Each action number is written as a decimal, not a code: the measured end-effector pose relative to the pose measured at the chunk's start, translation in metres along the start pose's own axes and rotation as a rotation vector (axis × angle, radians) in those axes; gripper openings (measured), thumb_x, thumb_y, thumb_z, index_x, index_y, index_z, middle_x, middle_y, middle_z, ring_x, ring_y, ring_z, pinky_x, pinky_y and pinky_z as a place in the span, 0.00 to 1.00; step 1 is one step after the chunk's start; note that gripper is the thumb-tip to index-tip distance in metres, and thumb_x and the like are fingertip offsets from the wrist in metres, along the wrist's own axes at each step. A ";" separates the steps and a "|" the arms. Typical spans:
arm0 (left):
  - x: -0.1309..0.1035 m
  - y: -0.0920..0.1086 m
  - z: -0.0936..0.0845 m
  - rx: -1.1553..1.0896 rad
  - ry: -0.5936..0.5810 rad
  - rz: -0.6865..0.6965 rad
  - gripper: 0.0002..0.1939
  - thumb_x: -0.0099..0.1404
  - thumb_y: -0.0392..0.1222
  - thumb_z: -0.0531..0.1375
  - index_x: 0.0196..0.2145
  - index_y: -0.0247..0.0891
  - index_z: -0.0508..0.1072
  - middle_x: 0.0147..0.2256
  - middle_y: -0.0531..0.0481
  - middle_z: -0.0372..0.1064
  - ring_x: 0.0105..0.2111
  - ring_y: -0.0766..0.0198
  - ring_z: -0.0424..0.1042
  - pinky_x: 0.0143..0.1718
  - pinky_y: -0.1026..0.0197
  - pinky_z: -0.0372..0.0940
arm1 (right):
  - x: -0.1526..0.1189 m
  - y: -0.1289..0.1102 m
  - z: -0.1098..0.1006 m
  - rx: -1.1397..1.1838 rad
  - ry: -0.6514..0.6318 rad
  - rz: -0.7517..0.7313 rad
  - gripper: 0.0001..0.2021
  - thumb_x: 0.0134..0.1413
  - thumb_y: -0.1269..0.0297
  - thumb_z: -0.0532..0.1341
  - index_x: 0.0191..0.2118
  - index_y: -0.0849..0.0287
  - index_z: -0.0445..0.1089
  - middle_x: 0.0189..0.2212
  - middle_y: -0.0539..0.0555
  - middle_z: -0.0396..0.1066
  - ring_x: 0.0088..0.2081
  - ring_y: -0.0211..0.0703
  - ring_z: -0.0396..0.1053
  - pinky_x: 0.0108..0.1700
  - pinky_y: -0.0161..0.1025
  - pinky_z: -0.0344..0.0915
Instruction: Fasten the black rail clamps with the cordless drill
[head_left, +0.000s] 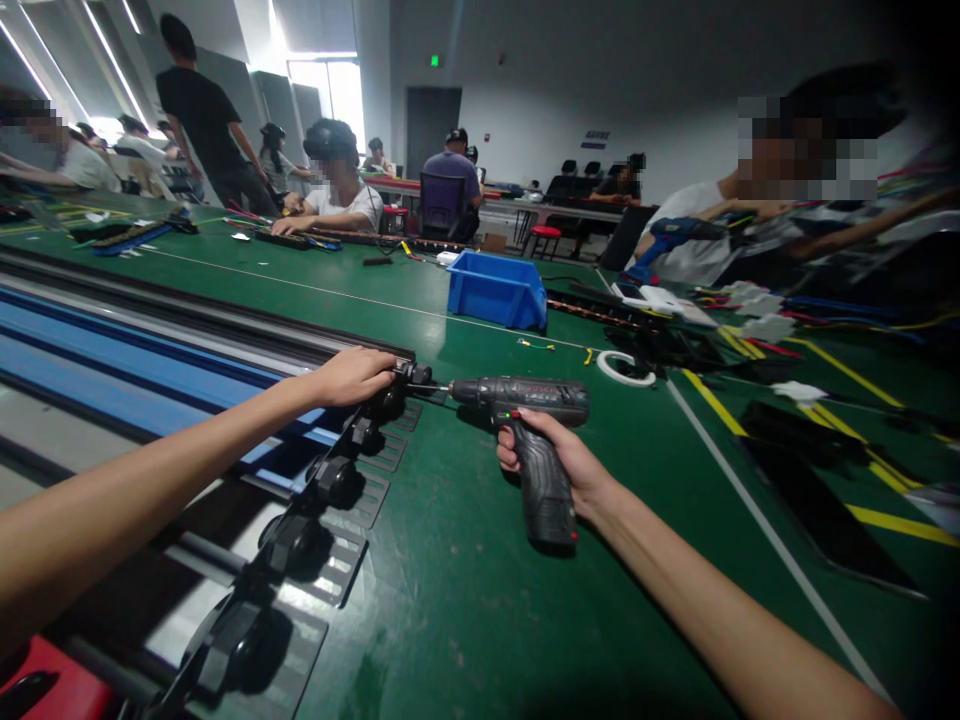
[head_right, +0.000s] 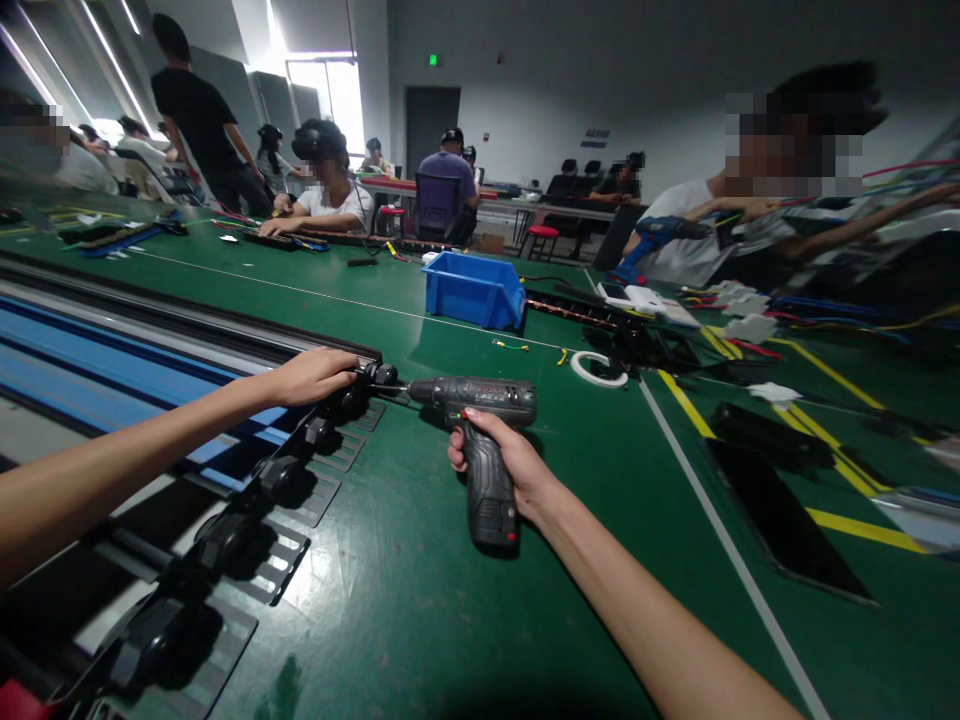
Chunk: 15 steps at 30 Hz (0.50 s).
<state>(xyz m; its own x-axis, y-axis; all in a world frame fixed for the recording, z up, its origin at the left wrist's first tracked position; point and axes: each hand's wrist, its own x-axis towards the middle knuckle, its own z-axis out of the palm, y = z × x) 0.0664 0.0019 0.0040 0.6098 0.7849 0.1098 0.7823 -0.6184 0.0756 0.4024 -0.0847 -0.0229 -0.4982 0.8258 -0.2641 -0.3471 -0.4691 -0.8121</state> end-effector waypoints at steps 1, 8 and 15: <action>0.000 0.000 0.000 0.004 0.001 -0.002 0.15 0.71 0.46 0.46 0.41 0.40 0.69 0.40 0.46 0.74 0.38 0.55 0.72 0.39 0.57 0.61 | 0.001 0.000 -0.001 0.004 -0.003 -0.002 0.17 0.60 0.54 0.60 0.30 0.65 0.72 0.25 0.54 0.69 0.27 0.37 0.67 0.29 0.32 0.64; 0.001 0.000 0.000 0.017 0.003 0.001 0.14 0.71 0.46 0.46 0.40 0.40 0.68 0.37 0.46 0.73 0.37 0.55 0.71 0.37 0.56 0.59 | 0.003 0.003 -0.001 0.061 -0.003 -0.019 0.15 0.59 0.56 0.61 0.32 0.65 0.72 0.27 0.54 0.69 0.28 0.37 0.67 0.30 0.32 0.65; 0.001 0.001 -0.001 0.006 0.006 0.012 0.13 0.70 0.45 0.46 0.38 0.40 0.68 0.36 0.46 0.72 0.35 0.56 0.70 0.38 0.56 0.59 | 0.002 0.002 0.000 0.097 0.019 0.049 0.14 0.60 0.56 0.60 0.33 0.64 0.71 0.28 0.55 0.70 0.30 0.37 0.69 0.32 0.32 0.69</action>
<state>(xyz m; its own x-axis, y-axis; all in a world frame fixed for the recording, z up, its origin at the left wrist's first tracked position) 0.0682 0.0020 0.0048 0.6181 0.7774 0.1163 0.7759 -0.6271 0.0679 0.4010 -0.0844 -0.0254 -0.5015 0.8067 -0.3126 -0.3989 -0.5363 -0.7439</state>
